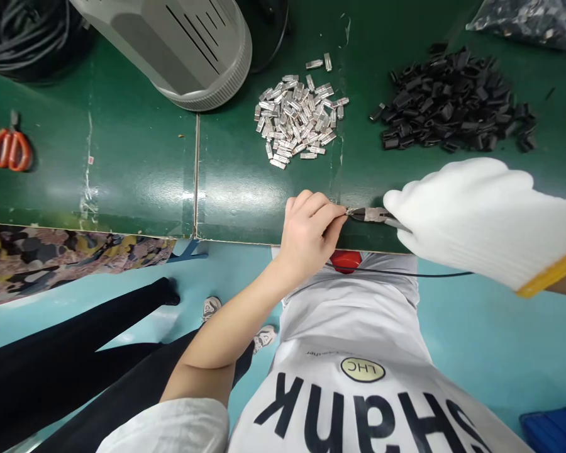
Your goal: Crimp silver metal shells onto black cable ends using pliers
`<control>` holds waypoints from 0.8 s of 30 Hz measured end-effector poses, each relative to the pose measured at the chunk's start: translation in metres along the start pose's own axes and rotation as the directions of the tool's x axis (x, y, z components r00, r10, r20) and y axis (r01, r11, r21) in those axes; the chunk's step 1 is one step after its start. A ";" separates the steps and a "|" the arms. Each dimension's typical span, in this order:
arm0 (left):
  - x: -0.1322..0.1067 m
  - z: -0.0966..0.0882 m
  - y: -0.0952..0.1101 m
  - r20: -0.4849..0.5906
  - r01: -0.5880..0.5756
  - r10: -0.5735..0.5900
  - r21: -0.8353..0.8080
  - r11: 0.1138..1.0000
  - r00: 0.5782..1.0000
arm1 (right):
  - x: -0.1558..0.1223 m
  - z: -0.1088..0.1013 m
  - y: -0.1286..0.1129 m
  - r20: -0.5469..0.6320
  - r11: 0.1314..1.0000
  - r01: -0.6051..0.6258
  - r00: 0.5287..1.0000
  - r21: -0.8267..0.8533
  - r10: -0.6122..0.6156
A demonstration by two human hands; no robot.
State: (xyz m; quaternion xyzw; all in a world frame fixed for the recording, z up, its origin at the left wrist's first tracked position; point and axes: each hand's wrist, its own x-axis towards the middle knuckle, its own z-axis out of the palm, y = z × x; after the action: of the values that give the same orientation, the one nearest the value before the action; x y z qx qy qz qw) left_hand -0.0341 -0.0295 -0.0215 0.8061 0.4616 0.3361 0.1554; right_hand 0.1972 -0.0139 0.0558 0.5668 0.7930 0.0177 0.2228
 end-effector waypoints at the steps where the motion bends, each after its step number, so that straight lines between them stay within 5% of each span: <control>1: -0.001 -0.001 0.001 0.003 0.012 -0.012 -0.003 1.000 1.000 | -0.003 0.000 -0.001 -0.013 0.998 0.023 1.000 -0.060 -0.024; 4: -0.004 -0.004 0.003 -0.014 0.028 -0.028 -0.041 0.999 0.999 | -0.009 -0.005 -0.003 -0.030 0.971 0.099 0.994 -0.216 -0.108; 8: -0.009 -0.002 0.001 -0.095 -0.040 0.035 -0.055 0.998 0.995 | -0.008 -0.025 -0.012 0.218 0.975 0.127 0.972 -0.181 -0.086; 10: -0.011 0.001 -0.002 -0.119 -0.071 0.064 -0.050 0.996 0.991 | -0.009 -0.031 -0.020 0.258 0.988 0.040 0.966 -0.148 0.000; 14: -0.011 0.003 -0.004 -0.119 -0.099 0.091 -0.067 0.993 0.989 | -0.013 -0.026 -0.031 0.075 0.985 -0.109 0.990 -0.131 0.119; 21: -0.011 0.002 -0.002 -0.050 -0.039 0.037 -0.036 0.999 0.998 | -0.008 -0.015 -0.011 0.103 0.981 0.133 0.988 -0.145 -0.118; 24: -0.011 0.002 -0.003 -0.045 -0.046 0.044 -0.043 0.998 0.998 | -0.005 -0.005 -0.005 -0.011 0.989 0.145 0.989 -0.005 -0.145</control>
State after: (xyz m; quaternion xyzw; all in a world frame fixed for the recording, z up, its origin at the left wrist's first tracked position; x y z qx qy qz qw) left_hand -0.0384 -0.0374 -0.0295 0.8051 0.4390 0.3671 0.1556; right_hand 0.1916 -0.0191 0.0605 0.5071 0.8332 0.0064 0.2203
